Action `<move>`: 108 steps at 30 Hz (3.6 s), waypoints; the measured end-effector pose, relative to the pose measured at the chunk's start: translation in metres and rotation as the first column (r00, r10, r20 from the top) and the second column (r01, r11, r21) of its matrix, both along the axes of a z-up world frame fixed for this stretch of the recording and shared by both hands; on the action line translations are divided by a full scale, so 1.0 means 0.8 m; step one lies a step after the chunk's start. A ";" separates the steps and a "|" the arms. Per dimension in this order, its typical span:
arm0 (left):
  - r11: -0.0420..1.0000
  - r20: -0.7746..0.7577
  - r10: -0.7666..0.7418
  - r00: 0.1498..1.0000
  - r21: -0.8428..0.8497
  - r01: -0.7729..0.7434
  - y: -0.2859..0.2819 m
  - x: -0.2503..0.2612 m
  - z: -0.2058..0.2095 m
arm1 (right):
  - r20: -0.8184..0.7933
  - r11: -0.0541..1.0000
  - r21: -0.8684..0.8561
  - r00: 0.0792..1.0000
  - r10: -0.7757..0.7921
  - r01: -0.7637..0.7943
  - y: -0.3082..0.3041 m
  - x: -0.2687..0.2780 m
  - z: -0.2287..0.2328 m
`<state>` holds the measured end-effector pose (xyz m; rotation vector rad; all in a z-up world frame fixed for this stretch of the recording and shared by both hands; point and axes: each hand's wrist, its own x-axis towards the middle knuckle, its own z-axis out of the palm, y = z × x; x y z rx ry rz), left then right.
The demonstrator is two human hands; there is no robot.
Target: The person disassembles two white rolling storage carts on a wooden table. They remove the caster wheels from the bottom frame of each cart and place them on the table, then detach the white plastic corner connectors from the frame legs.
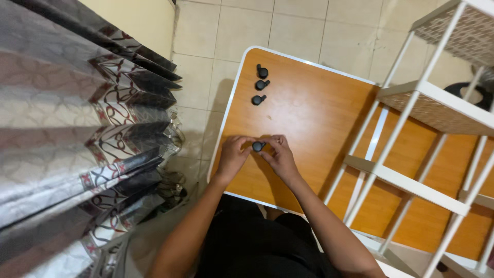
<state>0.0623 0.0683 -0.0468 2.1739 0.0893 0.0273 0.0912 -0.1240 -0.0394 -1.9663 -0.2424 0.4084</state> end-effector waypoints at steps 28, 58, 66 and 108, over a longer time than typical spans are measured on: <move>0.981 -0.105 0.041 0.994 0.192 -0.020 0.052 0.125 -0.099 | 0.271 0.888 -0.378 0.949 -0.164 0.262 0.105 0.090 -0.088; 0.983 0.060 -0.018 0.998 0.182 0.007 -0.037 -0.058 0.008 | 0.209 0.947 -0.204 0.956 -0.206 0.248 -0.062 -0.080 0.090; 0.996 0.006 -0.053 0.999 -0.066 0.053 -0.154 -0.135 0.044 | 0.360 0.943 -0.212 0.918 -0.168 0.256 -0.188 -0.189 0.134; 0.887 -0.538 -0.451 0.712 -0.180 0.426 -0.287 -0.234 0.001 | 0.216 0.778 -0.450 0.899 -0.381 0.438 -0.238 -0.215 0.059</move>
